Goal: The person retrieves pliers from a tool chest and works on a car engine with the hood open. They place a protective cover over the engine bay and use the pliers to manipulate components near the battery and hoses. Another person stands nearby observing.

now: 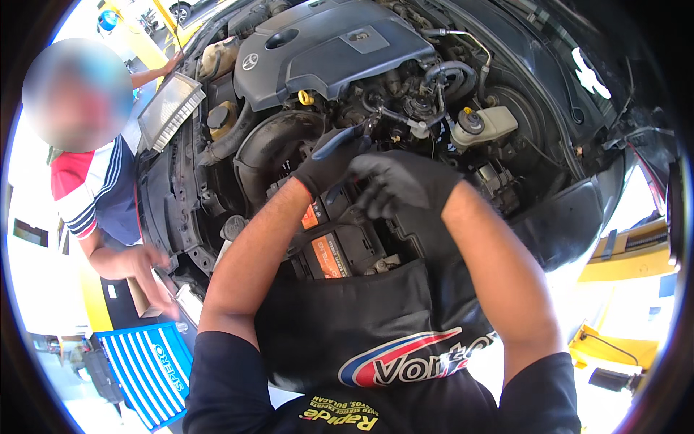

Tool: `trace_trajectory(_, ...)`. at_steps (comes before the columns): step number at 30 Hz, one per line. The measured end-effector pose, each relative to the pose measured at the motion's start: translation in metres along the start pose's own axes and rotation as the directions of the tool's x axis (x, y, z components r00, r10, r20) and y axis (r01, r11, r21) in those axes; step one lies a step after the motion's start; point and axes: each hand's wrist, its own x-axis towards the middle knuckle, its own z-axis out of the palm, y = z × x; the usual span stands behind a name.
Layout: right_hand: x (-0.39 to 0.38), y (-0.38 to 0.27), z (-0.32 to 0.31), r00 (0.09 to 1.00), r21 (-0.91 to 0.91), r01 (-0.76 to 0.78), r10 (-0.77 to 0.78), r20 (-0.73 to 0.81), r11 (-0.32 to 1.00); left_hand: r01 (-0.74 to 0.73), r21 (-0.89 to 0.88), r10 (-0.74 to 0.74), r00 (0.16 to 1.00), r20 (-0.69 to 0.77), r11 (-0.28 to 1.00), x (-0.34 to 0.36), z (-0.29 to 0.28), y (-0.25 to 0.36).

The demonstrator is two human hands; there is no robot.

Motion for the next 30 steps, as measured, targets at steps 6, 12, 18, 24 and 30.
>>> trace_trajectory(6, 0.041, 0.034, 0.033, 0.984, 0.3, 0.168, -0.14, -0.114, 0.939, 0.234, -0.158, -0.235, 0.972, 0.007, 0.959, -0.009, 0.001, 0.001)
trace_trajectory(12, 0.044, 0.034, 0.037, 0.95, 0.206, 0.308, -0.29, -0.113, 0.929, -0.324, 0.403, 0.392, 0.914, -0.099, 0.856, 0.001, -0.007, -0.001)
trace_trajectory(18, 0.043, 0.035, 0.039, 0.953, 0.131, 0.28, -0.26, -0.154, 0.951, -0.038, 0.162, 0.07, 0.978, -0.194, 0.986, 0.004, -0.011, 0.005)
trace_trajectory(24, 0.043, 0.03, 0.037, 0.946, 0.023, 0.256, -0.245, -0.213, 0.966, -0.303, 0.417, 0.403, 0.898, -0.175, 0.857, 0.011, -0.017, 0.01)
trace_trajectory(30, 0.073, 0.052, 0.023, 0.896, 0.016, 0.42, -0.411, -0.17, 0.908, 0.04, -0.128, -0.06, 0.986, -0.155, 0.991, 0.01, -0.012, 0.019)
